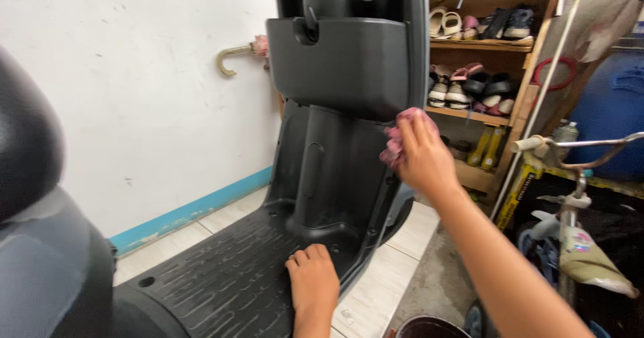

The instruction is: The person wipes the floorboard, side panels, and rear sections of a gray scooter using a pink cloth. The person repeatedly wipes the same areas, including the footrest and side bodywork, without visible rinsing or tool changes.

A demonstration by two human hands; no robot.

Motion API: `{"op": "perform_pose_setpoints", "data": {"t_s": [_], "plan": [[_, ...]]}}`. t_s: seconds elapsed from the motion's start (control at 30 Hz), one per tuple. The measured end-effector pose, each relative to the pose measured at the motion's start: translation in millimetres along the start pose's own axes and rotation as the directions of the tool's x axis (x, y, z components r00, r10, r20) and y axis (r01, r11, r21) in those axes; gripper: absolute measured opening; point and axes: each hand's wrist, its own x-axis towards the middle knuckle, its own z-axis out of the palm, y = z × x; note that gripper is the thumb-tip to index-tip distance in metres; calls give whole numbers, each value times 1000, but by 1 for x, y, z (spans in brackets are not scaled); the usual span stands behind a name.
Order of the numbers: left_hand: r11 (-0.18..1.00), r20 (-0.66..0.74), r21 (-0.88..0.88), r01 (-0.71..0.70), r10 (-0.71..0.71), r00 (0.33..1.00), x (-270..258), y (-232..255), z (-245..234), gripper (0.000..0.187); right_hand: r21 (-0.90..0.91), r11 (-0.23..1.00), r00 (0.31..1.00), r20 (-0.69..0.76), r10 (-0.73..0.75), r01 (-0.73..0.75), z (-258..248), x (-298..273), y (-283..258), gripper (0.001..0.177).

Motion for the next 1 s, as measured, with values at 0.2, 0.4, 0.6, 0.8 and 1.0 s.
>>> {"op": "perform_pose_setpoints", "data": {"t_s": [0.2,0.4,0.6,0.8,1.0], "plan": [[999,-43,43,1,1,999,-2,2,6,37,115,988,990,113,87,-100,9,-33,-30,69],[997,-27,75,-14,16,999,-5,4,2,34,243,947,936,229,-266,209,0,-63,-44,66],[999,-12,35,-8,9,1000,-1,3,-4,30,88,995,990,124,-66,55,-1,-16,-3,60],[1000,-14,29,-12,13,1000,-2,3,-1,31,247,913,943,9,332,-324,27,-23,-27,65],[1000,-60,26,-2,3,998,-2,3,-1,32,208,903,926,104,362,-376,38,-93,-99,75]]}}
